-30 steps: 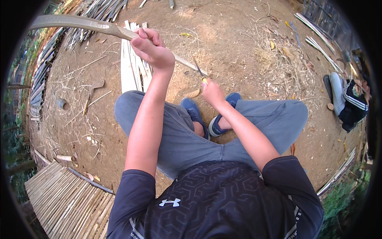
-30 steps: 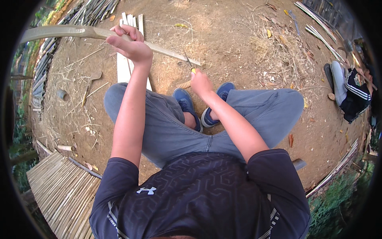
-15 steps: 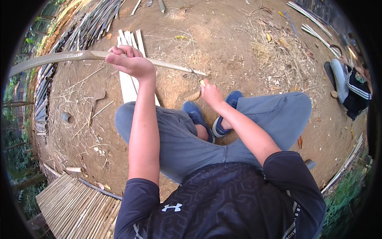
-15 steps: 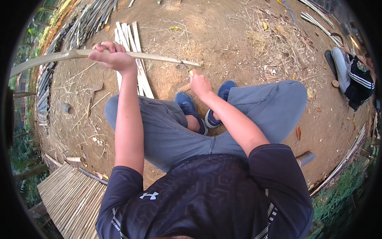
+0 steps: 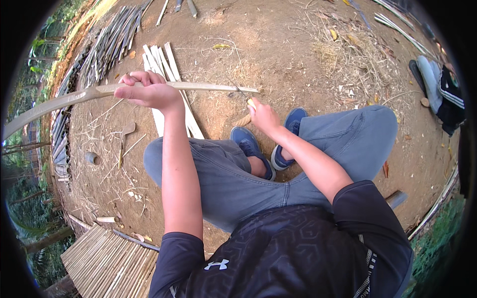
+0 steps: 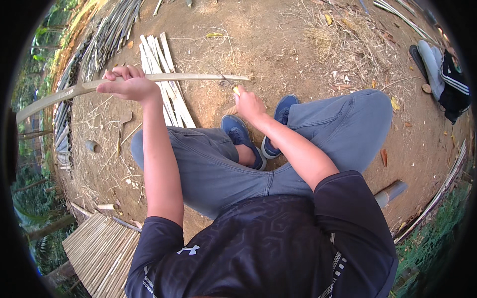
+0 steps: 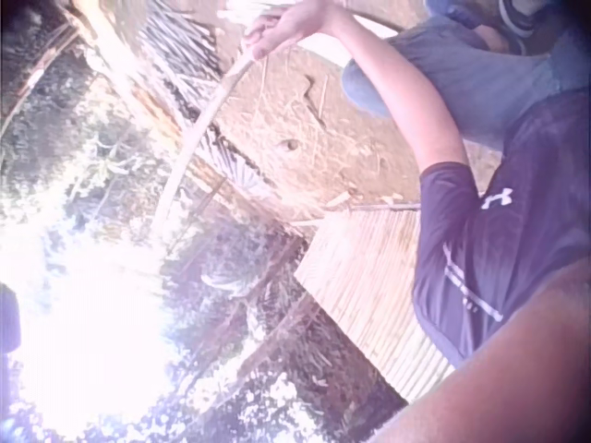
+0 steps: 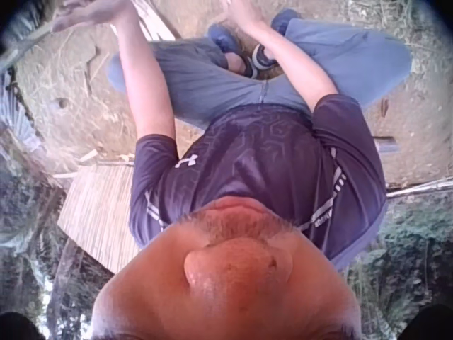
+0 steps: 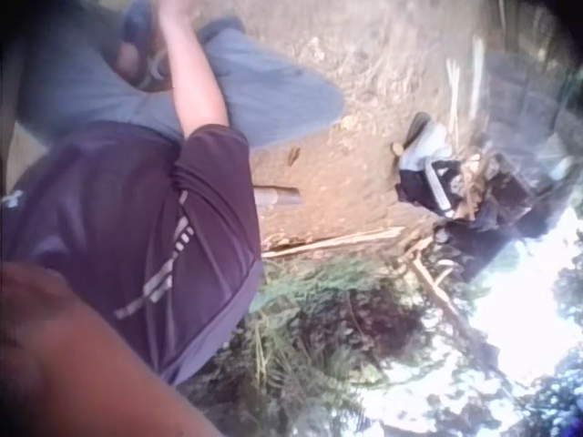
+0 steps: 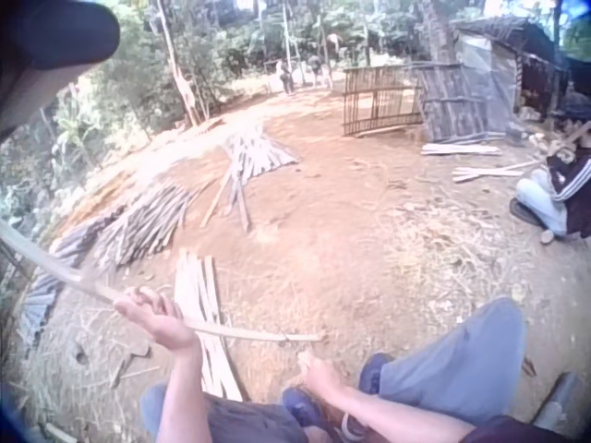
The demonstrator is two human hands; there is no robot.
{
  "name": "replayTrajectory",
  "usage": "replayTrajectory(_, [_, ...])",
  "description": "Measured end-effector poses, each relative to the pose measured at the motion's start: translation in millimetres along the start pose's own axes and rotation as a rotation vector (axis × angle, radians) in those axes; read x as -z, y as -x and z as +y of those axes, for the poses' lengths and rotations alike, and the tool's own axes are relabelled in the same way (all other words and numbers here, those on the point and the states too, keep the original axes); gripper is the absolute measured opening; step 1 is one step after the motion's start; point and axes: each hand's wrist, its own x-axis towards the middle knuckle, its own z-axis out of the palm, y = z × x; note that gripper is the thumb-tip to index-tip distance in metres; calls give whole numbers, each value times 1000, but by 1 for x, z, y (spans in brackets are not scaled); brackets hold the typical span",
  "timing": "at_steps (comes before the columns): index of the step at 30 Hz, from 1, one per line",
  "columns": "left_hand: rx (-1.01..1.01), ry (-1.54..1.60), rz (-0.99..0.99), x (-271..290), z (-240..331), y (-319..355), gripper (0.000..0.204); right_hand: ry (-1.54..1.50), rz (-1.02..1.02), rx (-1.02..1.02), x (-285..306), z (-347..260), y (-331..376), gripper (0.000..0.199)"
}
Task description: The person strips layers from long pieces of bamboo using a knife.
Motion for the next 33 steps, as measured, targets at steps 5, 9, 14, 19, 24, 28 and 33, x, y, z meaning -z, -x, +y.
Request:
replayTrajectory(5, [-9, -32, 11, 0, -3, -2, 61, 18, 175, 183, -1, -19, 15, 37])
replayTrajectory(9, [-31, -30, 37, 2, -9, -12, 62, -37, 124, 123, 1, -19, 7, 38])
replayTrajectory(14, [-22, -28, 16, 1, -5, -5, 64, -3, 33, -5, -5, 1, -8, 36])
replayTrajectory(19, [-17, -26, -16, -4, -9, 0, 65, -67, 87, -3, -6, -11, 1, 34])
replayTrajectory(24, [-9, -8, -18, -1, -4, 0, 66, -213, 183, 231, 11, -31, 12, 27])
replayTrajectory(28, [7, -25, -51, -6, -6, 2, 67, -165, -19, -152, -10, 23, -16, 28])
replayTrajectory(33, [-20, -39, -65, -3, -7, 4, 68, -251, 193, 143, -10, -8, 3, 28])
